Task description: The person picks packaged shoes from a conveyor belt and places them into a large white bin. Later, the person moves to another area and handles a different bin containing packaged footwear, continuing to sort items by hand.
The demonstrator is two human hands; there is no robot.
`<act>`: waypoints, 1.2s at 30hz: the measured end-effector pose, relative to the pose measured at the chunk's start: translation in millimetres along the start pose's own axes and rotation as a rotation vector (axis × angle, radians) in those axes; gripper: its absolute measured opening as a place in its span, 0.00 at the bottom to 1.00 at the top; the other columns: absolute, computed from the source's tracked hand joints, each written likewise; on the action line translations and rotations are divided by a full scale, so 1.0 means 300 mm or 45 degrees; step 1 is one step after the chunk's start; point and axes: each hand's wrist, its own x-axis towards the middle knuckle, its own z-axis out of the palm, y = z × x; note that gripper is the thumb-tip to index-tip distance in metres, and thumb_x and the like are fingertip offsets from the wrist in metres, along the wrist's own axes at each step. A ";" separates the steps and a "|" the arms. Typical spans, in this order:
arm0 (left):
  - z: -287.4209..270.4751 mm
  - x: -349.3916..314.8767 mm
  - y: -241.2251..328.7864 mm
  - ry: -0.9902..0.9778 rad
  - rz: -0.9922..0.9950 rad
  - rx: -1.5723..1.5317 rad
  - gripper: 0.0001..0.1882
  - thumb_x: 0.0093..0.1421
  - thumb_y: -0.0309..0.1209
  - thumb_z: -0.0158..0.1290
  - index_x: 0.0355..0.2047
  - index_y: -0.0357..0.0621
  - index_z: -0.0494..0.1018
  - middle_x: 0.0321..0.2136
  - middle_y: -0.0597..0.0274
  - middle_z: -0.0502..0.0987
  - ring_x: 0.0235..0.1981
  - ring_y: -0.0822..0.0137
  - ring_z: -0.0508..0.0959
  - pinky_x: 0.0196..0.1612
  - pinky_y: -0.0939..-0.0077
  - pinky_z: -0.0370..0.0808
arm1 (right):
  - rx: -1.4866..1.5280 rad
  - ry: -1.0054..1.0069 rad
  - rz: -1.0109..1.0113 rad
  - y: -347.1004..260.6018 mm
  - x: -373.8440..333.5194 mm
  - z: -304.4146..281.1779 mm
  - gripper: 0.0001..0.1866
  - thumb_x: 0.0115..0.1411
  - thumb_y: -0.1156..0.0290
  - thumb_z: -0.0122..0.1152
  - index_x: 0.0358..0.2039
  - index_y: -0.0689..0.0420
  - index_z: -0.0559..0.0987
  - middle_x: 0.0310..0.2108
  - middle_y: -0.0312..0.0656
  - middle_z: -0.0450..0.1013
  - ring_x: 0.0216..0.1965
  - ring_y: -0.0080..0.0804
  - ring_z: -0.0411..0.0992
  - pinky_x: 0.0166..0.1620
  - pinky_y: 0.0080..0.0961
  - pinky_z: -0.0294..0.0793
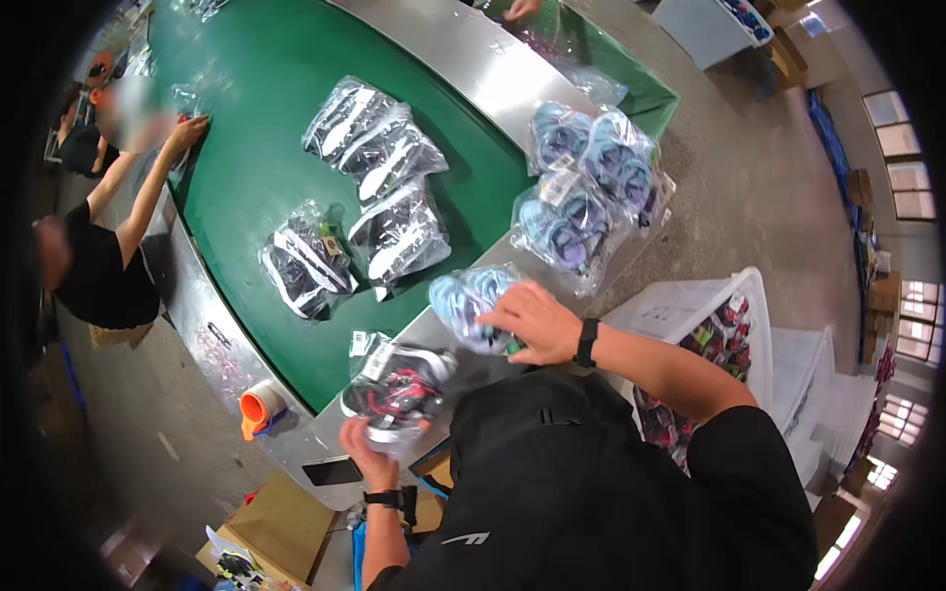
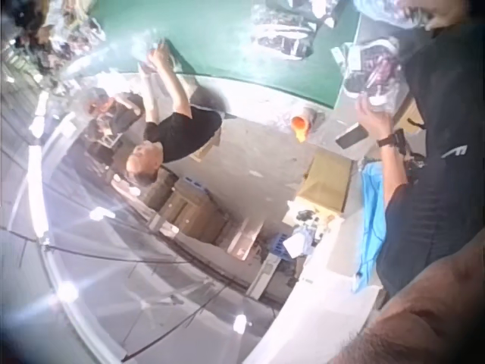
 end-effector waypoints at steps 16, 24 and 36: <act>0.258 -0.058 0.153 -0.144 -0.973 -1.204 0.61 0.55 0.20 0.70 0.76 0.48 0.36 0.67 0.53 0.61 0.63 0.58 0.68 0.67 0.61 0.66 | 0.496 0.512 0.843 0.056 -0.287 0.454 0.40 0.49 0.56 0.78 0.60 0.54 0.70 0.59 0.55 0.66 0.62 0.57 0.64 0.63 0.43 0.67; 0.384 -0.048 0.054 -0.136 -0.746 -1.264 0.57 0.55 0.19 0.69 0.73 0.50 0.40 0.65 0.53 0.64 0.61 0.56 0.71 0.63 0.56 0.73 | 0.944 0.333 1.286 0.107 -0.315 0.470 0.57 0.41 0.51 0.81 0.64 0.71 0.64 0.60 0.66 0.70 0.59 0.53 0.73 0.60 0.37 0.72; 0.627 0.027 0.526 -0.779 -0.730 -1.000 0.51 0.62 0.35 0.65 0.76 0.49 0.45 0.67 0.49 0.65 0.59 0.52 0.74 0.60 0.52 0.77 | 1.171 0.609 1.393 0.152 -1.340 0.367 0.21 0.56 0.44 0.65 0.34 0.49 0.88 0.27 0.46 0.78 0.25 0.36 0.75 0.28 0.41 0.75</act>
